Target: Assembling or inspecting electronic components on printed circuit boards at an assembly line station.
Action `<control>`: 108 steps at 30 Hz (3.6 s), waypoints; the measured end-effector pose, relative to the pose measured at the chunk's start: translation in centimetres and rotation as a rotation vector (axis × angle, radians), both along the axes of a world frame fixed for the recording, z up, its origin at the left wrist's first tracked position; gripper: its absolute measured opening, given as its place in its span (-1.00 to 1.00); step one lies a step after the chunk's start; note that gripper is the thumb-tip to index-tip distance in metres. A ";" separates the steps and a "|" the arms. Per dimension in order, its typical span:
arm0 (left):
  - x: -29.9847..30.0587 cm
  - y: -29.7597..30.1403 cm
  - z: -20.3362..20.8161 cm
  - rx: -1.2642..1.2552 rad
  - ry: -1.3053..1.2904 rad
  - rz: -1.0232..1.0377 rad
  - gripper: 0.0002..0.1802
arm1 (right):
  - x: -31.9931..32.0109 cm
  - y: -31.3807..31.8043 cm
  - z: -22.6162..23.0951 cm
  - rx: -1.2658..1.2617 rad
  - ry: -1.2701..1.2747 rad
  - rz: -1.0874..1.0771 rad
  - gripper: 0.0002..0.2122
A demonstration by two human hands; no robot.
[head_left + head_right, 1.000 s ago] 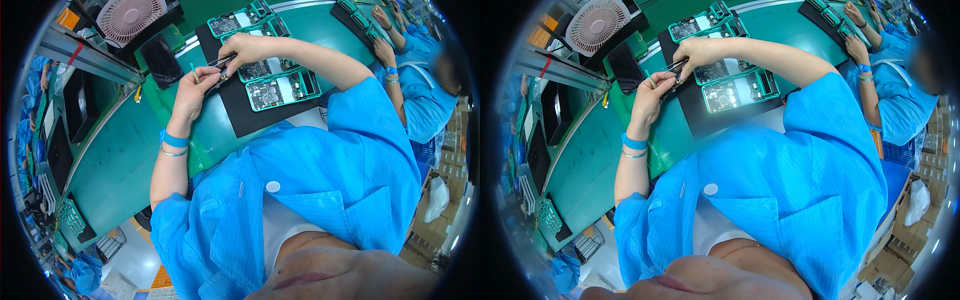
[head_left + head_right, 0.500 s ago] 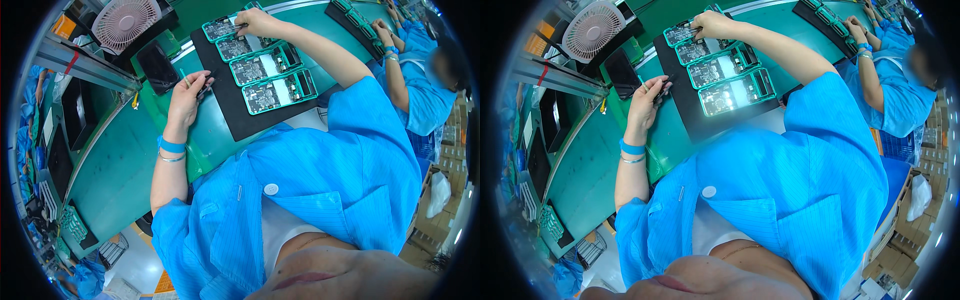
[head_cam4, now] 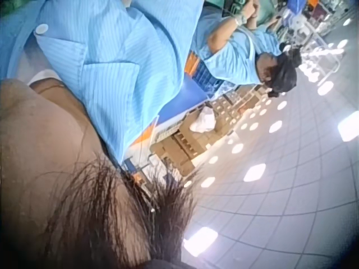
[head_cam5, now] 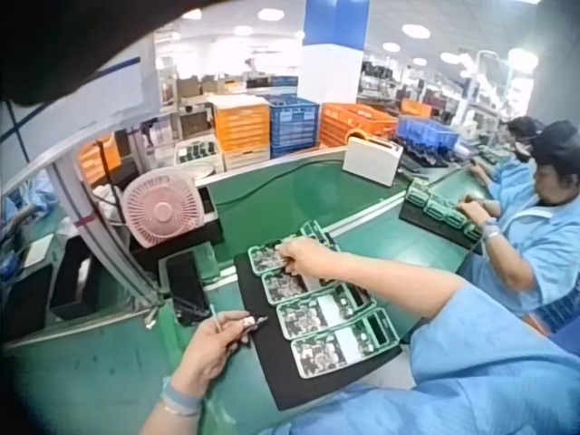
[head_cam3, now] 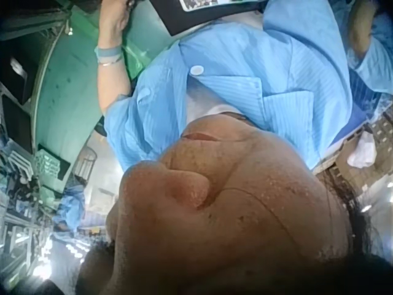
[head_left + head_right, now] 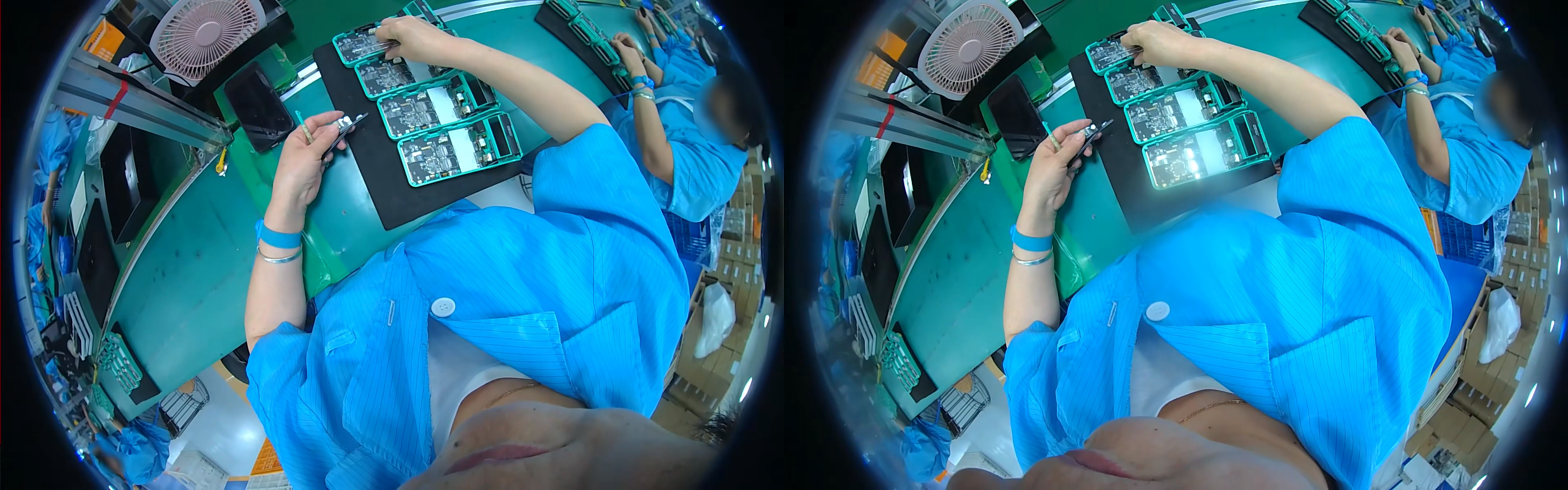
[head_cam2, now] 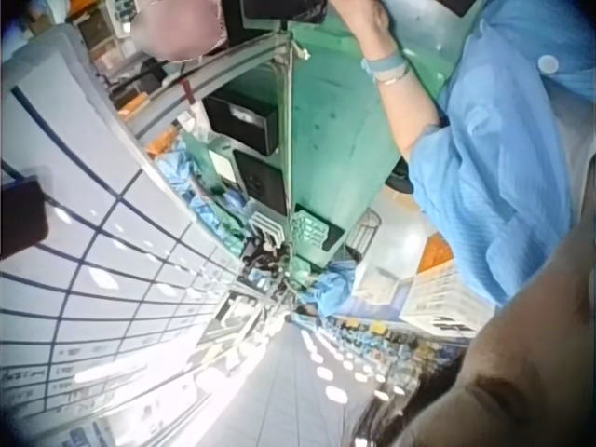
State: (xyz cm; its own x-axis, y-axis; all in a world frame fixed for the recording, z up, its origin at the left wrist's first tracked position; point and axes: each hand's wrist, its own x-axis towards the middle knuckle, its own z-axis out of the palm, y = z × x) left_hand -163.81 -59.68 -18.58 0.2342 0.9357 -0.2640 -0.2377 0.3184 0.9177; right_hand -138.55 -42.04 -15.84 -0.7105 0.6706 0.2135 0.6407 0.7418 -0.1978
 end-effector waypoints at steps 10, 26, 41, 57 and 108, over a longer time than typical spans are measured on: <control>1.0 -0.4 0.4 0.069 0.015 -0.013 -0.63 | -4.3 -9.0 2.4 -0.227 0.193 0.420 -0.74; 0.6 -0.6 0.6 0.004 -0.007 -0.141 -0.62 | 3.0 -7.7 3.3 -0.119 -0.104 -0.012 -0.85; -0.1 -0.4 0.7 -0.042 -0.023 -0.142 -0.62 | 2.9 -8.0 3.2 -0.082 -0.185 -0.012 -0.85; 0.8 -0.7 1.2 -0.081 -0.155 -0.142 -0.64 | 1.6 -9.3 2.1 0.037 0.069 0.110 -0.85; 7.9 -5.3 4.2 0.646 0.897 0.002 -0.68 | 7.6 -14.3 3.9 -0.166 0.129 0.030 -0.75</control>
